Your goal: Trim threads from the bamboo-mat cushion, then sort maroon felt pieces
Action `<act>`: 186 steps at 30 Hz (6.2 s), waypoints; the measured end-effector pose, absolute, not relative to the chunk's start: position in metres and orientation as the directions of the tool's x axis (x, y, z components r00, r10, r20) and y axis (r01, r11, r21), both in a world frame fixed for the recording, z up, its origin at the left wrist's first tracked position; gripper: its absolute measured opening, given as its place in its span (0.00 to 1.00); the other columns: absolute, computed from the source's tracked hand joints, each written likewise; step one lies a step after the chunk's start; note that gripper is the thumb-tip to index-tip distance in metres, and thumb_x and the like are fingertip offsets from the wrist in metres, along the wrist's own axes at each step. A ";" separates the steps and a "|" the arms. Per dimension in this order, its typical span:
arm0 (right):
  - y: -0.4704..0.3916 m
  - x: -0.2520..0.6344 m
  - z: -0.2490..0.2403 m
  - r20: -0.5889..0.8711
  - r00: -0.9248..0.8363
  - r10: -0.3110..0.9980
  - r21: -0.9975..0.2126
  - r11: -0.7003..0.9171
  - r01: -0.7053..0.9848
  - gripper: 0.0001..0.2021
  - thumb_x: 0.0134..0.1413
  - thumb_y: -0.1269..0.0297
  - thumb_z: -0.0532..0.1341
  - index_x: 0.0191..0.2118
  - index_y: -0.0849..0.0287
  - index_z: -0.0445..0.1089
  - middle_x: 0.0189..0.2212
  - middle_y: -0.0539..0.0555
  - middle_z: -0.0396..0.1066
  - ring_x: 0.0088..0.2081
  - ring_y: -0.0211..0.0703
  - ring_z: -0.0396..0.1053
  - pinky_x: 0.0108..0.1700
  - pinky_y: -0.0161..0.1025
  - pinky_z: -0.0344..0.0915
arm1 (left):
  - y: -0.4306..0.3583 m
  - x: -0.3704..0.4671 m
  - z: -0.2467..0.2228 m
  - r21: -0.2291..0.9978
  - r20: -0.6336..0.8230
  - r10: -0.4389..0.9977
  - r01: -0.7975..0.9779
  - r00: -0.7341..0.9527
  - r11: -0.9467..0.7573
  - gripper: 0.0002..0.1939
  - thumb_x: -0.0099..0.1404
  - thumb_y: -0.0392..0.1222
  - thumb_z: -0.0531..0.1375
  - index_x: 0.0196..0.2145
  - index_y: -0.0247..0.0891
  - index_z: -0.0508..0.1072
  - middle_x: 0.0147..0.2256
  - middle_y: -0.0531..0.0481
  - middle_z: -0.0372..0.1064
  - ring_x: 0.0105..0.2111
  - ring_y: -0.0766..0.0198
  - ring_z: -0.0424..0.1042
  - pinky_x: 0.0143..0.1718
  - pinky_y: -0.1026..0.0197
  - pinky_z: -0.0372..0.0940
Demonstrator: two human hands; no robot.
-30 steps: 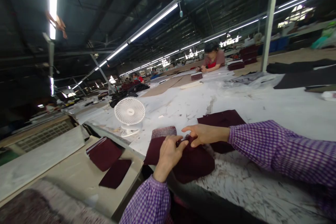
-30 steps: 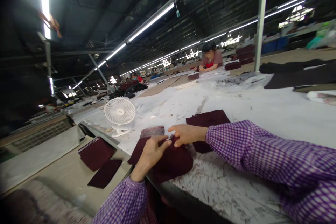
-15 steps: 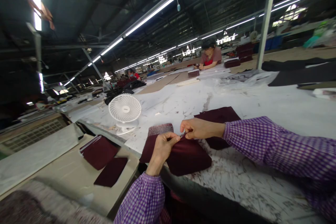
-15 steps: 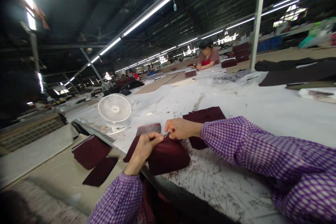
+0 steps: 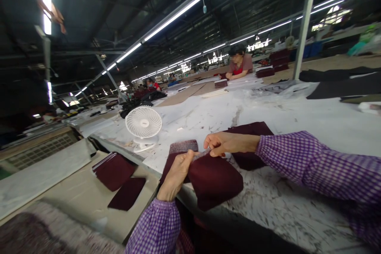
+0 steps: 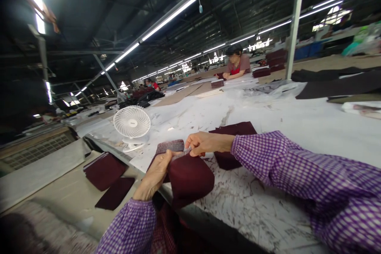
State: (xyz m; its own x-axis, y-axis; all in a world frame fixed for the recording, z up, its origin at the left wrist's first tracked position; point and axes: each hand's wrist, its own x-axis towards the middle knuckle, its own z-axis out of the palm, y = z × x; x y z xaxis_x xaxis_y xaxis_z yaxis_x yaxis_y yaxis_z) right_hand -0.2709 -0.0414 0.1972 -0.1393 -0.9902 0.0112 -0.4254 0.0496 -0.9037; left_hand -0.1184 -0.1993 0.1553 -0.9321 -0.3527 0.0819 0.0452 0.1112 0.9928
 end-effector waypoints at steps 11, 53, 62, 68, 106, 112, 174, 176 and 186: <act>-0.044 -0.286 0.185 0.073 -0.228 -0.971 -0.618 0.135 -0.774 0.14 0.47 0.72 0.60 0.43 0.63 0.65 0.25 0.48 0.69 0.27 0.37 0.66 0.30 0.33 0.59 | -0.174 -0.155 0.151 0.628 0.324 -0.380 -0.103 -0.866 0.771 0.05 0.57 0.35 0.59 0.27 0.38 0.76 0.28 0.50 0.74 0.29 0.62 0.69 0.32 0.61 0.59; -0.040 -0.304 0.166 0.266 0.231 -0.936 0.422 -0.103 -0.901 0.07 0.60 0.72 0.55 0.36 0.60 0.71 0.35 0.53 0.71 0.39 0.44 0.65 0.37 0.39 0.60 | -0.161 -0.152 0.148 0.238 0.361 -0.223 -0.142 -0.906 0.961 0.12 0.65 0.35 0.54 0.35 0.41 0.78 0.36 0.50 0.72 0.39 0.61 0.71 0.37 0.63 0.61; -0.039 -0.288 0.176 0.310 0.067 -0.948 0.095 -0.039 -0.995 0.12 0.57 0.74 0.53 0.39 0.60 0.73 0.35 0.54 0.71 0.34 0.40 0.68 0.32 0.35 0.59 | -0.161 -0.151 0.146 0.235 0.368 -0.235 -0.154 -0.900 0.960 0.13 0.66 0.34 0.53 0.36 0.41 0.78 0.36 0.50 0.72 0.39 0.61 0.71 0.38 0.63 0.60; -0.043 -0.281 0.176 0.378 -0.037 -0.925 -0.050 0.019 -0.999 0.12 0.59 0.72 0.53 0.37 0.62 0.74 0.32 0.55 0.72 0.33 0.40 0.68 0.36 0.35 0.60 | -0.162 -0.153 0.145 0.220 0.372 -0.235 -0.160 -0.898 0.962 0.13 0.66 0.35 0.53 0.35 0.41 0.78 0.35 0.50 0.72 0.38 0.61 0.71 0.36 0.63 0.60; -0.055 -0.311 0.168 0.262 -0.206 -0.943 -0.666 -0.022 -0.746 0.09 0.53 0.70 0.58 0.41 0.63 0.69 0.32 0.52 0.72 0.30 0.36 0.69 0.35 0.34 0.64 | -0.176 -0.163 0.140 0.441 0.308 -0.294 -0.138 -0.905 0.887 0.09 0.61 0.33 0.58 0.40 0.38 0.68 0.32 0.51 0.71 0.33 0.63 0.70 0.36 0.62 0.60; -0.048 -0.312 0.180 0.309 -0.358 -0.881 -0.830 -0.066 -0.554 0.10 0.54 0.64 0.58 0.40 0.63 0.68 0.36 0.55 0.73 0.32 0.36 0.70 0.38 0.36 0.65 | -0.176 -0.165 0.143 0.492 0.279 -0.345 -0.175 -0.896 0.853 0.09 0.58 0.33 0.60 0.38 0.39 0.70 0.30 0.53 0.70 0.31 0.65 0.68 0.34 0.63 0.59; -0.038 -0.277 0.151 0.328 -0.003 -0.945 -0.101 -0.031 -0.994 0.15 0.56 0.76 0.52 0.47 0.65 0.68 0.47 0.59 0.69 0.45 0.45 0.69 0.48 0.41 0.65 | -0.181 -0.140 0.152 0.253 0.391 -0.157 -0.058 -0.907 0.966 0.11 0.60 0.31 0.58 0.38 0.40 0.77 0.35 0.49 0.72 0.38 0.59 0.70 0.42 0.58 0.62; -0.038 -0.279 0.148 0.347 0.001 -0.938 -0.120 -0.045 -0.992 0.16 0.56 0.77 0.52 0.47 0.65 0.69 0.49 0.59 0.69 0.47 0.45 0.68 0.50 0.41 0.65 | -0.184 -0.129 0.153 0.238 0.406 -0.190 -0.097 -0.894 0.966 0.09 0.60 0.32 0.59 0.35 0.41 0.77 0.34 0.49 0.72 0.38 0.58 0.69 0.41 0.58 0.62; -0.037 -0.271 0.158 0.238 0.016 -0.971 -0.085 -0.037 -0.996 0.23 0.48 0.82 0.50 0.50 0.65 0.69 0.49 0.59 0.68 0.46 0.45 0.68 0.49 0.39 0.64 | -0.197 -0.102 0.135 0.353 0.503 -0.246 -0.063 -0.829 0.934 0.08 0.64 0.36 0.58 0.35 0.39 0.78 0.30 0.49 0.68 0.35 0.61 0.66 0.38 0.59 0.61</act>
